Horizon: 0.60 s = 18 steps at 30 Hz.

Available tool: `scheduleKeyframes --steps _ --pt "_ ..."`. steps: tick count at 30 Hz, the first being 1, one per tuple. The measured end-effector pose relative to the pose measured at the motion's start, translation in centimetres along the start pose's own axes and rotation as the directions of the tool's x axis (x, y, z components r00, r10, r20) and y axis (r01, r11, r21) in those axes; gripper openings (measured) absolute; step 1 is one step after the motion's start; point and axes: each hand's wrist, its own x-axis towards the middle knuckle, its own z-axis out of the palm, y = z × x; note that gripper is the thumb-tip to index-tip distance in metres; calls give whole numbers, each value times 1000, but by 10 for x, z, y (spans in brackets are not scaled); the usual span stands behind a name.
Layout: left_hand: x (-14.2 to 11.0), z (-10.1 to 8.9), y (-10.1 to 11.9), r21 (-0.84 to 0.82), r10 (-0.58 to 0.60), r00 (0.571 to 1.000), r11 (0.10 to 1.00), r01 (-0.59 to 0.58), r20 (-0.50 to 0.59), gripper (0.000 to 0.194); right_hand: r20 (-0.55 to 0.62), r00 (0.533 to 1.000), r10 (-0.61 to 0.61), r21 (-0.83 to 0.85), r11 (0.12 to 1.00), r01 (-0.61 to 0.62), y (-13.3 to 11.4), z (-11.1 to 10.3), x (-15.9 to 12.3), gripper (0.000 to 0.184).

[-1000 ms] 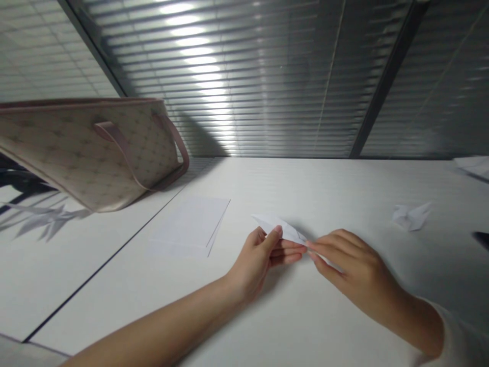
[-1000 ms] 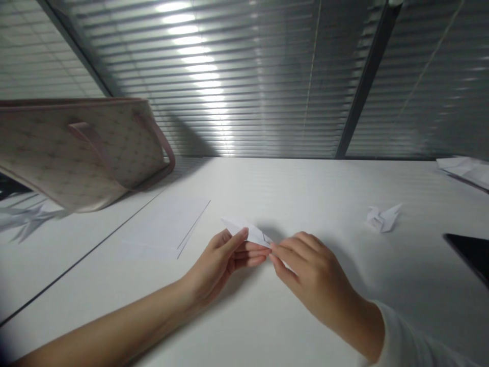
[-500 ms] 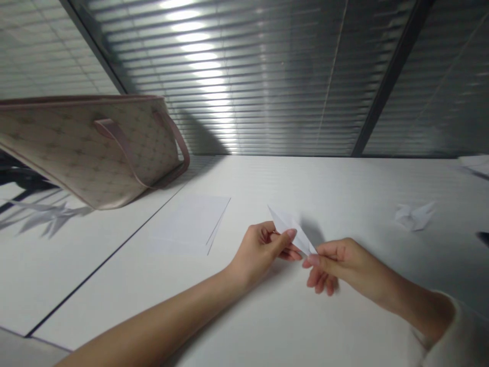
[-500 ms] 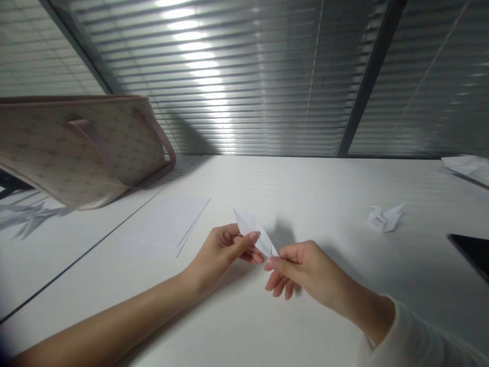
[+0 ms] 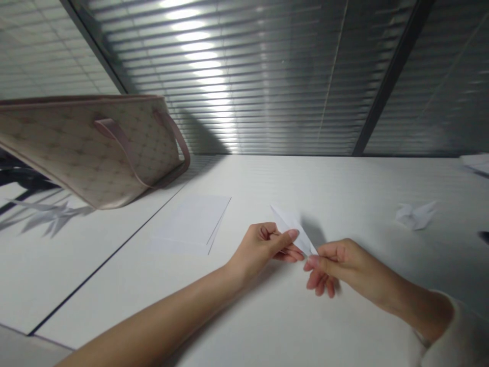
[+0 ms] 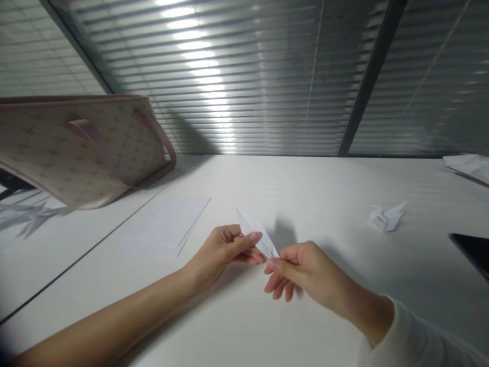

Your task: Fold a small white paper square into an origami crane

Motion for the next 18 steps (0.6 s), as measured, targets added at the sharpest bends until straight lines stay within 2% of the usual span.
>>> scheduleKeyframes --steps 5,7,8,9,10,12,13,15,18 --pt "-3 4 -1 -12 -75 997 997 75 3 21 12 1000 4 -79 997 -3 0 2 1 36" --pt "-4 3 0 -27 -79 995 997 78 -53 21 -83 993 -83 -192 979 66 -2 -1 0 33" --pt "-4 2 1 -37 -78 993 996 75 -85 20 -163 970 -180 -285 950 128 -2 -2 -1 30" --pt "-4 1 2 -49 -76 990 996 71 -115 20 -237 920 -311 -400 895 199 -2 -4 -2 25" --pt "-4 0 2 -61 -75 988 996 67 -138 20 -270 846 -459 -527 806 270 -2 -6 -3 19" --pt "-4 0 1 -83 -80 985 994 67 -155 19 -193 683 -704 -739 563 371 -1 -8 -5 10" --pt "-4 0 1 -91 -84 985 993 71 -153 19 -108 625 -773 -800 441 407 -1 -8 -6 8" --pt "-5 2 -1 -107 -96 985 991 82 -141 20 24 569 -822 -847 285 448 1 -7 -6 11" --pt "-6 6 -3 -134 -113 986 986 96 -121 20 69 562 -824 -859 238 454 4 -4 -5 11"
